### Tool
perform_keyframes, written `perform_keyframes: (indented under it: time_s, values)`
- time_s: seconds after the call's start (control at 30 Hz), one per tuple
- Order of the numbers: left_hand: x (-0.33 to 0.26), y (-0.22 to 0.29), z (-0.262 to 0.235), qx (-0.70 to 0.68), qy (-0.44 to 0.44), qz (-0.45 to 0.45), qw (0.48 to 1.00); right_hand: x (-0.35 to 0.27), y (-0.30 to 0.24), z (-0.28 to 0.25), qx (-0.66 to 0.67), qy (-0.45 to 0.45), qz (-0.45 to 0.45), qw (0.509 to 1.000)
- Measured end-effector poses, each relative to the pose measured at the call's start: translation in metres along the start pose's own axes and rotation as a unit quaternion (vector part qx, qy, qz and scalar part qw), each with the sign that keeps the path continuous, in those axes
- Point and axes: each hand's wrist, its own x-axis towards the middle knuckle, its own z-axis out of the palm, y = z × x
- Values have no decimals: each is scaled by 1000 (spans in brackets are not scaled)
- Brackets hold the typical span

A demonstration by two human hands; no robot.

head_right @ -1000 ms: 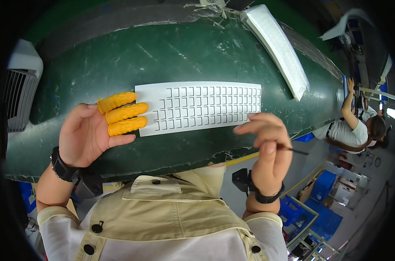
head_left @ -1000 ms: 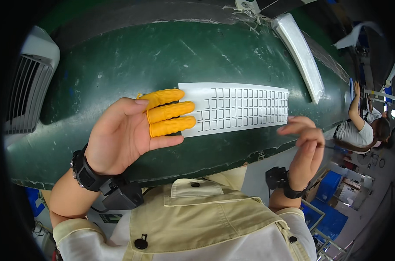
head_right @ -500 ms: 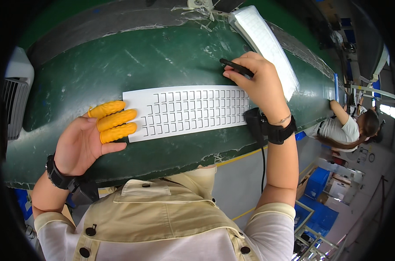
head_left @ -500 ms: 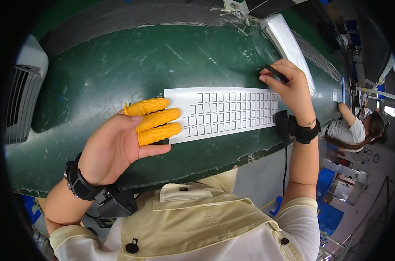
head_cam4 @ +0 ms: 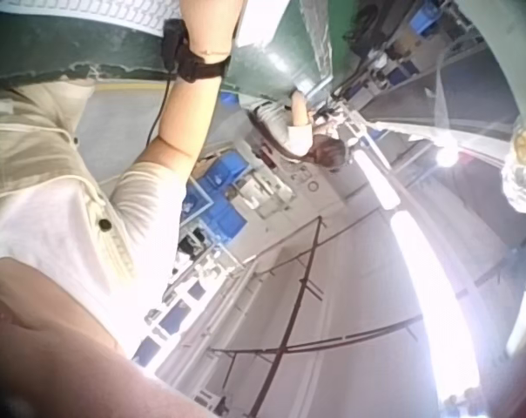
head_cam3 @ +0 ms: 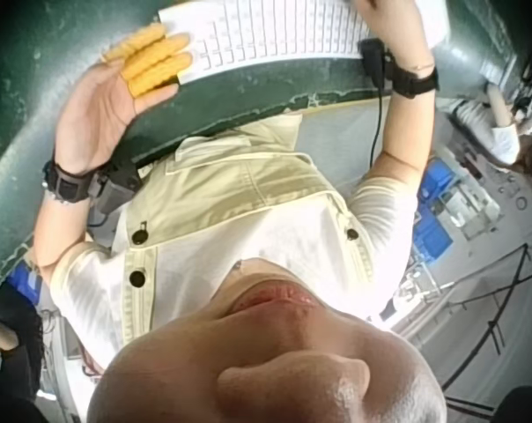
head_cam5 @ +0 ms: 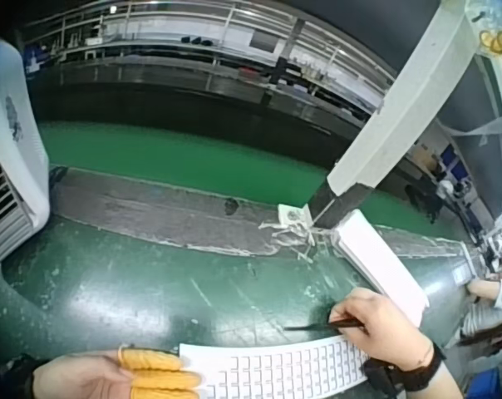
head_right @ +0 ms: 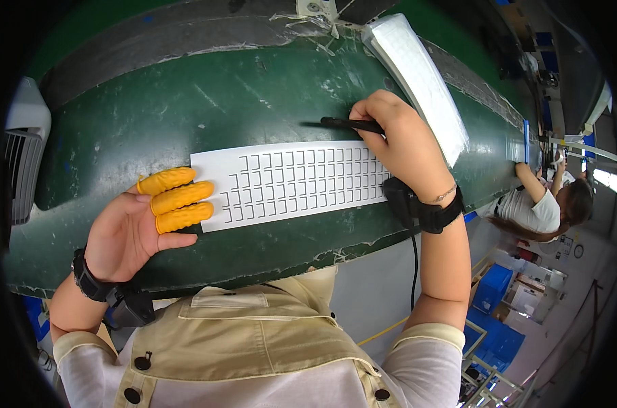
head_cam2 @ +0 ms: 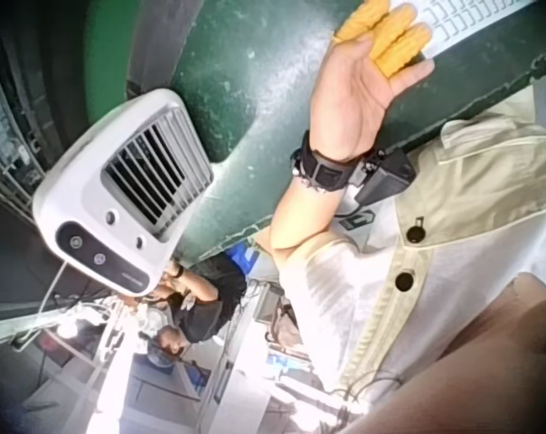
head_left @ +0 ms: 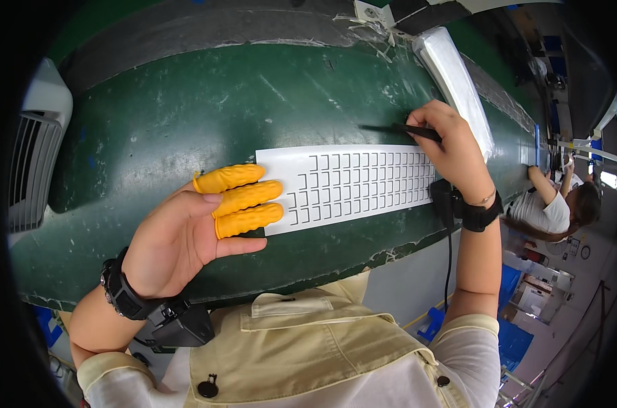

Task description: Assembling and inspecting internal components of an electronic device housing using tweezers and a stylus.

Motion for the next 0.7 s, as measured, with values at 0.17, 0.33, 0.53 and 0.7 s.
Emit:
perform_keyframes:
  time_s: [0.17, 0.33, 0.53, 0.7]
  values:
    - [0, 0, 3, 5, 28, 13, 1000, 5, 5, 0, -3, -19, -29, 999]
    - [1, 1, 0, 10, 1, 4, 1000, 4, 7, 0, 9, -28, -22, 999]
    - [-1, 0, -1, 4, 5, 3, 1000, 2, 7, -4, 15, -10, 24, 1000]
    - [-1, -1, -2, 3, 3, 2, 1000, 3, 7, -3, 14, 13, 5, 1000]
